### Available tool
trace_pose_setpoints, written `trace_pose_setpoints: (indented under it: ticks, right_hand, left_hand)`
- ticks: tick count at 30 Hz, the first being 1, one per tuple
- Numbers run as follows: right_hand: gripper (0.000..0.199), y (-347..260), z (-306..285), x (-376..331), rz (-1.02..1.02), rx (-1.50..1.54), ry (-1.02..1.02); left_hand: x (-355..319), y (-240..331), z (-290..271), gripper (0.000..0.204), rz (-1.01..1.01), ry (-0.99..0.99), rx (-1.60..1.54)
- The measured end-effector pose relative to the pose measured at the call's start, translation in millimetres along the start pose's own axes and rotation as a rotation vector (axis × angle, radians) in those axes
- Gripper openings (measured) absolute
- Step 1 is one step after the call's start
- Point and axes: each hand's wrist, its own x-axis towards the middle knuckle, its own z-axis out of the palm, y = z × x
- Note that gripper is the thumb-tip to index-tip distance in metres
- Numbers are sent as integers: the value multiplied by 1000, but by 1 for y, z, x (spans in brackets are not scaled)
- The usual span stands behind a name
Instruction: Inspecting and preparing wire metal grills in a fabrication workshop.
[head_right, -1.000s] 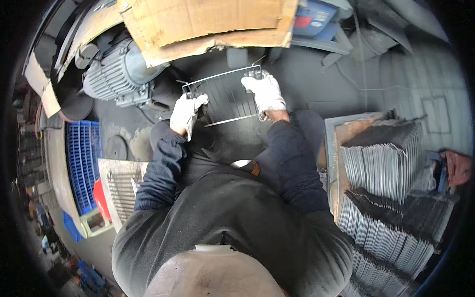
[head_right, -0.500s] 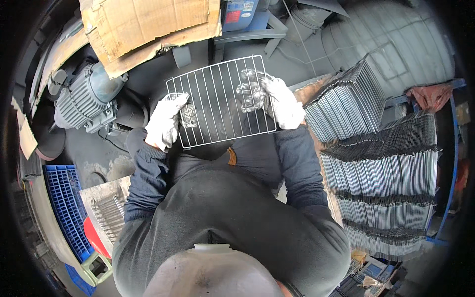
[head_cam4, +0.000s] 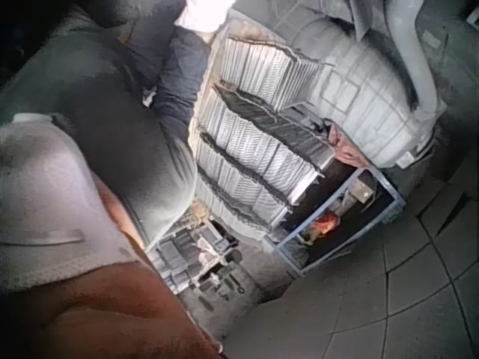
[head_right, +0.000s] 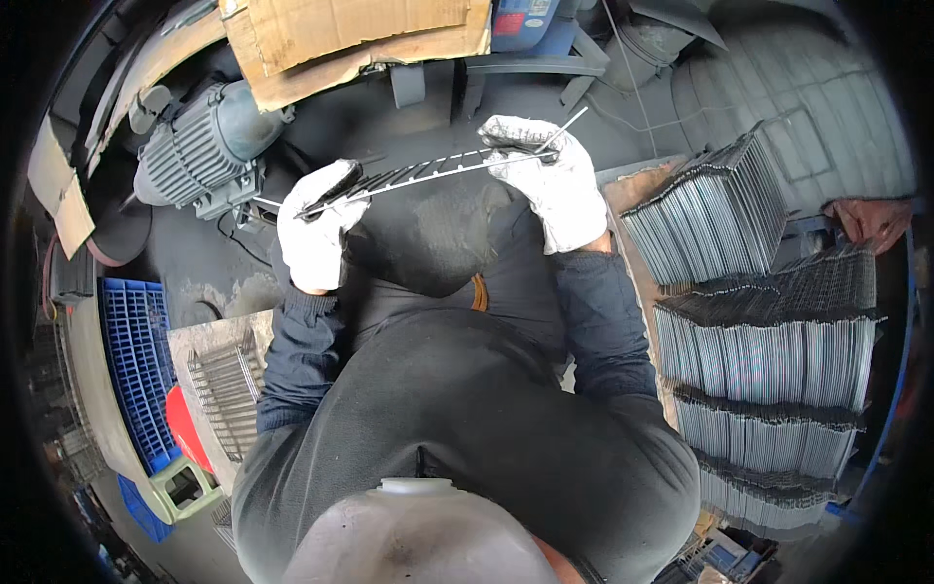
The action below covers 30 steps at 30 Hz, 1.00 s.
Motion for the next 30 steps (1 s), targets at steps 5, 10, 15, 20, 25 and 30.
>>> trace_pose_setpoints:
  ticks: [5, 10, 15, 20, 25, 30]
  right_hand:
    - [57, 18, -6, 2, -66, 84, -58]
    - [56, 23, -7, -1, -62, 107, -35]
    - [47, 27, -11, -4, -60, 55, -10]
    - [48, 37, -15, -6, -75, 68, -18]
    - [49, 48, -19, -3, -40, 76, -4]
    - [43, 52, -11, -1, -40, 97, 45]
  left_hand:
    - [-1, -10, -6, 46, 135, 16, 159]
    - [0, -14, -4, 47, 75, 21, 68]
    - [0, -14, 2, 47, 91, 13, 170]
    - [-4, -14, 4, 47, 33, 27, 149]
    - [-7, -19, 3, 48, -17, 31, 118]
    - [-5, -15, 9, 39, -138, 81, 58]
